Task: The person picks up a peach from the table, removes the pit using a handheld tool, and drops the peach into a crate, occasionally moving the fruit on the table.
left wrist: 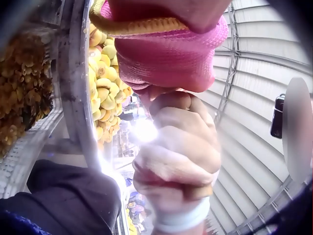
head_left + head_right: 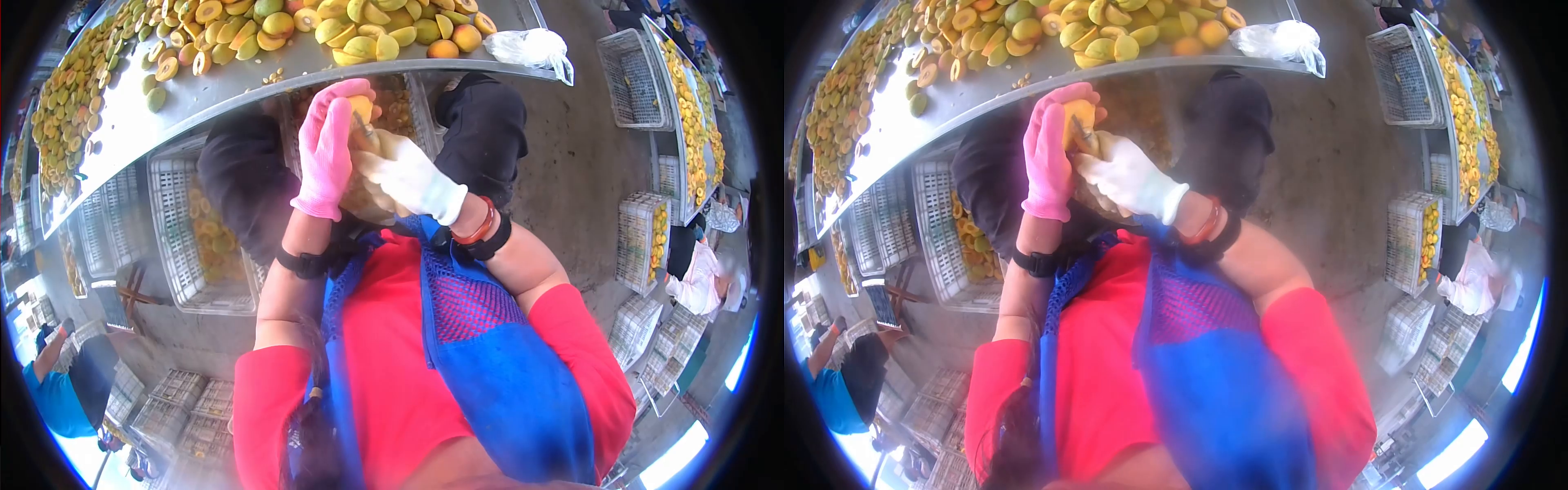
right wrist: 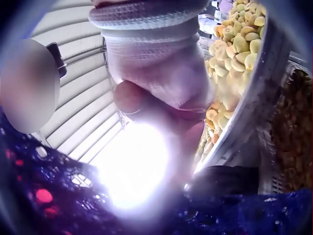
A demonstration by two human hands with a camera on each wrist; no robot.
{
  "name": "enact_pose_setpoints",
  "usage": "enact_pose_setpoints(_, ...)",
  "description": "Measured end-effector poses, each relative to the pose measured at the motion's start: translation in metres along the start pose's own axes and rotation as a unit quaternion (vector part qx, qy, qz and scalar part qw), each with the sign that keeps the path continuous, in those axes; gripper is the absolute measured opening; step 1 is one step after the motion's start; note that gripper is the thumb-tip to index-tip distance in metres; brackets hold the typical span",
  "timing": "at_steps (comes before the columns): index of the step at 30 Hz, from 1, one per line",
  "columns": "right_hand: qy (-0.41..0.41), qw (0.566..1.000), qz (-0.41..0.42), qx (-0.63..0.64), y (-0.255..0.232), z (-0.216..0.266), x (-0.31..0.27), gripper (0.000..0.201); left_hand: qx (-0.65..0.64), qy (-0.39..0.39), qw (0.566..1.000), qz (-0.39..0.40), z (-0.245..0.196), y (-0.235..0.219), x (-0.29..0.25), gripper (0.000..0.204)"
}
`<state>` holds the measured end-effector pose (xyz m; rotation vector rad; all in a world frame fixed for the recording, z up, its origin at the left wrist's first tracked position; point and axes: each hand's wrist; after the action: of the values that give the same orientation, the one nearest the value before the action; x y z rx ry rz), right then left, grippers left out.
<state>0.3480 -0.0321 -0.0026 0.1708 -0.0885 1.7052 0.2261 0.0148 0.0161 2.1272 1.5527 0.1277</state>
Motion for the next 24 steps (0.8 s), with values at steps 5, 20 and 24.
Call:
enact_pose_setpoints(5, 0.282, 0.910, 0.094, 0.288, -0.011, 0.036, 0.000, 0.011, 0.023, -0.023, 0.996, -0.089, -0.012, 0.008, -0.003, 0.054)
enact_pose_setpoints(20, 0.300, 0.885, 0.204, 0.291, -0.021, 0.048, -0.003, 0.009, 0.137, 0.010, 0.977, 0.161, -0.007, -0.020, 0.006, 0.045)
enact_pose_setpoints(24, 0.320, 0.866, 0.221, 0.315, -0.026, 0.046, -0.006, 0.009, 0.232, -0.001, 0.949, 0.214, -0.017, -0.019, 0.006, 0.047)
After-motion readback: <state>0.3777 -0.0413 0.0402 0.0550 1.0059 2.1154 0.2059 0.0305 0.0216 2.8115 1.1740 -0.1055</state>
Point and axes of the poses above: each hand's wrist, its own x-axis towards the middle knuckle, its own y-axis out of the palm, z = x × y, and after that the axes turned 13 degrees about -y, right-handed
